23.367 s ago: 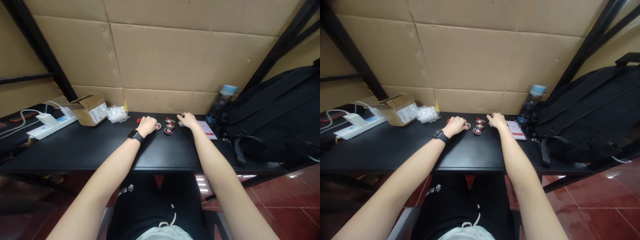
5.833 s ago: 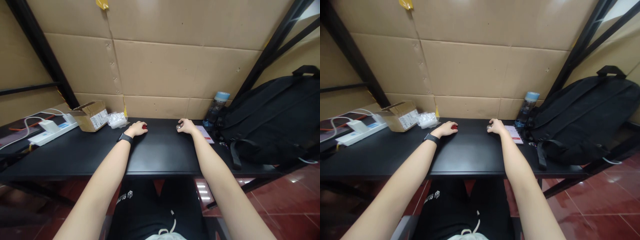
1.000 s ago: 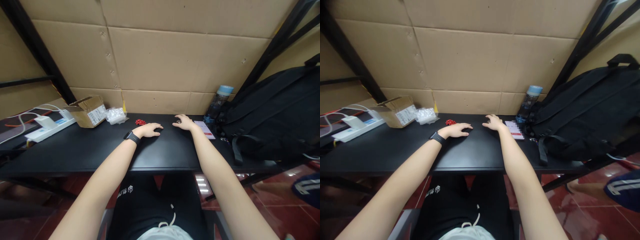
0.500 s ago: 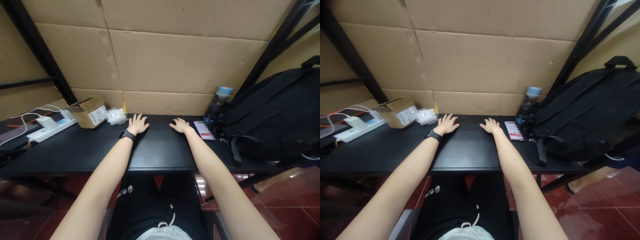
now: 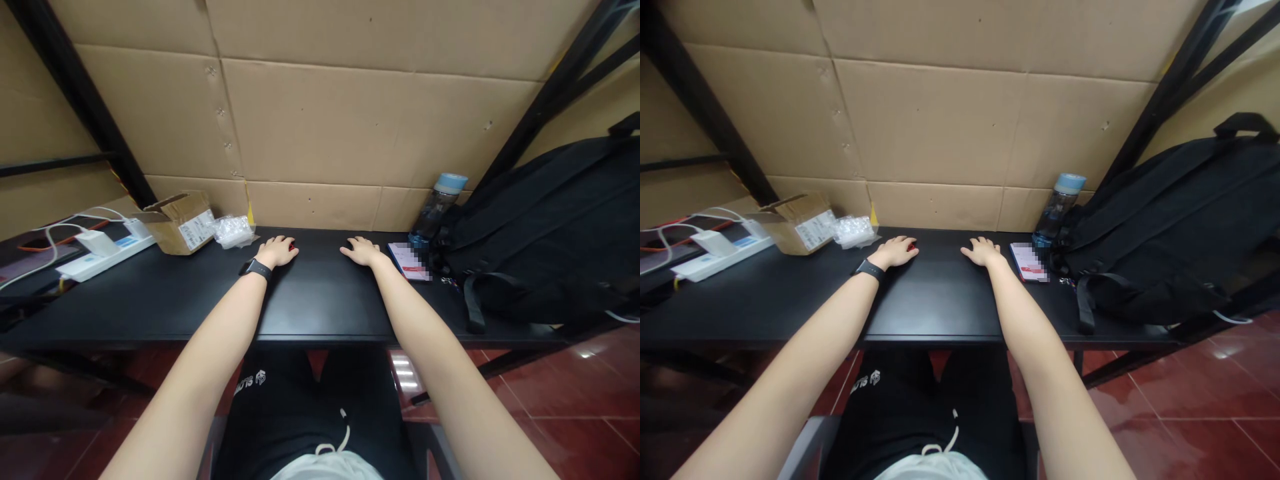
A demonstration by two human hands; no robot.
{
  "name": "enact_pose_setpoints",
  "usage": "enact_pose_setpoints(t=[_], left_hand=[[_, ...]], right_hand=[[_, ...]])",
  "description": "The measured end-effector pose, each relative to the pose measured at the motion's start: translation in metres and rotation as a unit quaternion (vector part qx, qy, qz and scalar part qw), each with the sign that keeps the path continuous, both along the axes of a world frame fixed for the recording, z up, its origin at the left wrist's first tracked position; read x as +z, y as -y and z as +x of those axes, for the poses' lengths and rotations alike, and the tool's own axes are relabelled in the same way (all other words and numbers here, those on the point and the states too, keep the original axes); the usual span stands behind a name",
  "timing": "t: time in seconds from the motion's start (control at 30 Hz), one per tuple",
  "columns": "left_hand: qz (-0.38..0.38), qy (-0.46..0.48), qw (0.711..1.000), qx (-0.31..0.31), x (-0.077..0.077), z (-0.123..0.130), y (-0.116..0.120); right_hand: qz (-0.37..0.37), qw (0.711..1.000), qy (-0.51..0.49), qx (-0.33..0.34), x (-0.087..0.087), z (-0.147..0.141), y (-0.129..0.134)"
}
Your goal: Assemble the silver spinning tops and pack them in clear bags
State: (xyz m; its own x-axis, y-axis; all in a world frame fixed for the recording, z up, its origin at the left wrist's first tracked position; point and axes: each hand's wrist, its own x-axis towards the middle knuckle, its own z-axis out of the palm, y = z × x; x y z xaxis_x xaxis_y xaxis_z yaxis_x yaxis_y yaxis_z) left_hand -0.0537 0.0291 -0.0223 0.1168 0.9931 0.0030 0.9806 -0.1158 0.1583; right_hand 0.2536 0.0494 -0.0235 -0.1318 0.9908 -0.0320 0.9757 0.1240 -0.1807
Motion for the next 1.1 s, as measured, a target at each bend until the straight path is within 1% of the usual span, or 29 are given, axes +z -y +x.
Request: enact_pose_setpoints(t=[0.33, 0.47, 0.53, 0.63, 0.77, 0.93, 1.0, 1.1], left_hand=[[0.005, 0.010, 1.000, -0.001, 0.000, -0.001, 0.001], [0.006, 0.018, 1.000, -0.002, -0.003, -0.002, -0.001], [0.008, 0.023, 1.000, -0.003, -0.004, -0.003, -0.002], [0.035, 0.048, 0.998, -0.021, -0.004, -0.008, -0.005], [0.095, 0.085, 0.991, -0.043, 0.002, -0.020, -0.009], [0.133, 0.090, 0.987, -0.024, 0.010, -0.039, -0.012], [0.142, 0.102, 0.984, -0.035, 0.011, -0.042, -0.013], [0.152, 0.119, 0.979, -0.069, 0.012, -0.040, -0.012]], right_hand=[[-0.004, 1.000, -0.007, 0.002, 0.001, -0.001, 0.001], [0.019, 0.999, -0.025, 0.003, 0.006, 0.006, 0.001], [0.042, 0.998, -0.042, 0.021, 0.011, 0.015, 0.001], [0.064, 0.992, -0.088, 0.060, 0.019, 0.032, 0.000], [0.061, 0.985, -0.140, 0.080, 0.022, 0.048, -0.002], [0.062, 0.979, -0.172, 0.087, 0.018, 0.053, -0.006], [0.063, 0.979, -0.174, 0.087, 0.017, 0.053, -0.007], [0.061, 0.978, -0.178, 0.093, 0.018, 0.054, -0.007]])
